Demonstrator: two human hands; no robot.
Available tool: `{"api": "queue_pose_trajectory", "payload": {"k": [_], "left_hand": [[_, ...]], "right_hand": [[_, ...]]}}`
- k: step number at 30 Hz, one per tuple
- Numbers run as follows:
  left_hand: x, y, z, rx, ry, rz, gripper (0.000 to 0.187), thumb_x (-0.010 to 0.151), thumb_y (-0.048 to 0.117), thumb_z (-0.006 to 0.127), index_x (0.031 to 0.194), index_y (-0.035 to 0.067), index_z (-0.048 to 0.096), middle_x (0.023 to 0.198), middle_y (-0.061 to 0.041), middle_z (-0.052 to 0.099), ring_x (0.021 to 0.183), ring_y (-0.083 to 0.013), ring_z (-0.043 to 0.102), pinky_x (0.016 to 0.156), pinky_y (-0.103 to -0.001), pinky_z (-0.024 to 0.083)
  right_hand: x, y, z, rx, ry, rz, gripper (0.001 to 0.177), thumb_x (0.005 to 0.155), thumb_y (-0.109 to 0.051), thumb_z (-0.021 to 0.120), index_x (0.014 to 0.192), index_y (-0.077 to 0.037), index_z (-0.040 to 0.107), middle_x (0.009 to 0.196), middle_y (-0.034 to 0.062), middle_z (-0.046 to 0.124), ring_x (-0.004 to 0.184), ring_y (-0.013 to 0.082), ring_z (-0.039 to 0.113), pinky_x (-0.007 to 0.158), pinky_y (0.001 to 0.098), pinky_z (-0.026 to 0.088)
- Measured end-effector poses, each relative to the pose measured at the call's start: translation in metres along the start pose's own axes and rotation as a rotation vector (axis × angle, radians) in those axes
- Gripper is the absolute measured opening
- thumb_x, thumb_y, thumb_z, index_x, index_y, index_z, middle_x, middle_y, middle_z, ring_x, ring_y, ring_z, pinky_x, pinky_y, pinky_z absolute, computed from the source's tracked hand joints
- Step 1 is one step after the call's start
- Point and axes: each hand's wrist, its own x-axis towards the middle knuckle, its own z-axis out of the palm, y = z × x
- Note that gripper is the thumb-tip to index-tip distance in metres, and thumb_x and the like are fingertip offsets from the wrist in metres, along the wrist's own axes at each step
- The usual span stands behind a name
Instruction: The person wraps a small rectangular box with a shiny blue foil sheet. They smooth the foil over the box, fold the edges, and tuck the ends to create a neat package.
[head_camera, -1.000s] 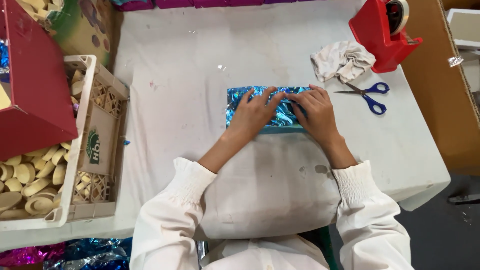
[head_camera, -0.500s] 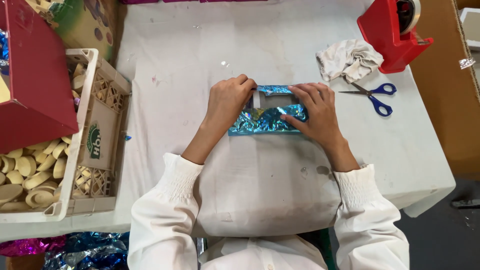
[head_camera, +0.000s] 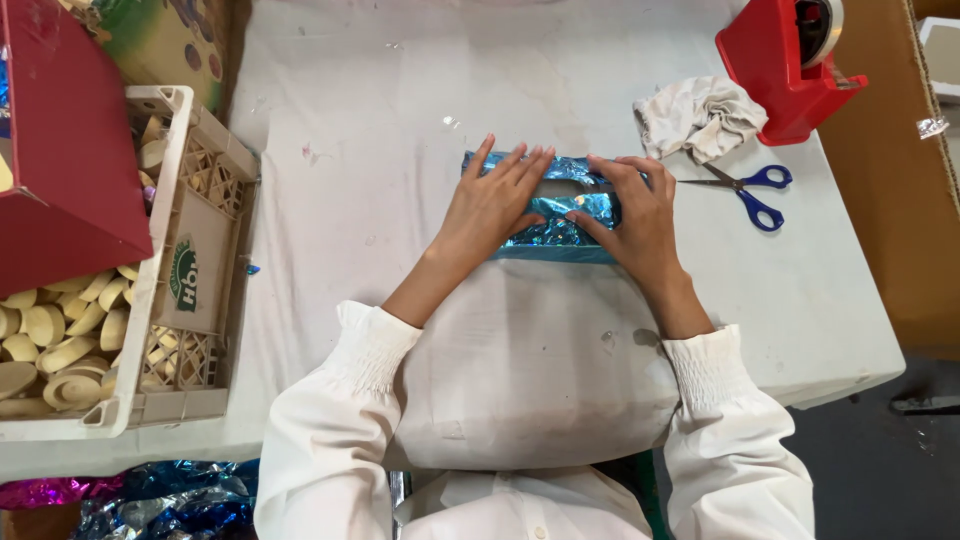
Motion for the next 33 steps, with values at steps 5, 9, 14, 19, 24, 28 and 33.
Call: {"api": "queue_pose_trajectory", "payload": {"k": [5,9,14,19,24,28,33], "left_hand": [[-0.001,0.005,0.004,-0.025,-0.090,-0.034,0.070,0.084,0.036,0.078,0.146,0.014,0.054,0.104,-0.004,0.073,0.109,-0.0183,0.067,0.123,-0.055,0.021],[-0.003,0.008,0.010,0.019,-0.065,-0.013,0.041,0.090,0.022,0.073,0.130,0.019,0.069,0.075,0.001,0.068,0.076,-0.0141,0.070,0.125,-0.053,0.021],[-0.003,0.012,0.008,0.099,0.028,0.050,0.016,0.090,0.006,0.067,0.097,0.019,0.073,0.065,0.003,0.059,0.069,-0.0119,0.068,0.128,-0.051,0.021],[-0.002,0.018,-0.001,0.150,0.025,0.085,0.018,0.088,0.000,0.066,0.079,0.016,0.066,0.061,0.003,0.055,0.067,-0.0116,0.067,0.129,-0.051,0.022],[-0.001,0.018,-0.007,0.060,0.005,0.086,0.011,0.085,0.011,0.072,0.094,0.016,0.073,0.067,0.002,0.064,0.069,-0.0152,0.069,0.122,-0.052,0.027],[0.000,0.009,-0.018,-0.094,-0.017,0.026,0.028,0.081,0.022,0.078,0.108,0.017,0.076,0.079,0.001,0.071,0.075,-0.0171,0.071,0.117,-0.050,0.031],[-0.001,-0.002,-0.041,-0.109,-0.012,0.010,0.032,0.085,0.022,0.082,0.115,0.018,0.072,0.098,0.002,0.072,0.089,-0.0151,0.071,0.109,-0.041,0.045]], "right_hand": [[-0.003,0.001,0.002,-0.035,-0.007,-0.015,0.065,0.084,-0.027,0.089,0.141,-0.011,0.061,0.126,0.0031,0.066,0.128,0.0287,0.050,0.116,0.0511,0.032],[-0.007,0.004,0.000,-0.169,0.010,-0.057,0.062,0.090,-0.021,0.086,0.145,-0.014,0.059,0.137,0.0040,0.063,0.135,0.0266,0.050,0.124,0.0528,0.029],[-0.004,0.000,-0.005,-0.093,0.015,0.021,0.067,0.087,-0.025,0.086,0.145,-0.012,0.056,0.142,0.0068,0.057,0.137,0.0306,0.046,0.121,0.0542,0.028],[-0.005,0.001,-0.002,-0.060,0.034,0.053,0.067,0.089,-0.026,0.085,0.147,-0.012,0.054,0.145,0.0074,0.055,0.139,0.0318,0.044,0.122,0.0554,0.025],[-0.007,0.004,0.000,-0.098,0.019,0.005,0.044,0.093,-0.020,0.083,0.134,-0.017,0.066,0.126,0.0000,0.068,0.139,0.0287,0.048,0.124,0.0572,0.020],[-0.011,0.008,0.001,-0.102,0.017,-0.023,0.028,0.090,-0.016,0.084,0.116,-0.017,0.074,0.112,-0.0013,0.070,0.134,0.0263,0.051,0.124,0.0562,0.020],[-0.011,0.008,0.000,-0.117,-0.003,-0.035,0.018,0.084,-0.010,0.083,0.100,-0.018,0.077,0.104,-0.0048,0.071,0.126,0.0245,0.053,0.122,0.0541,0.025]]}}
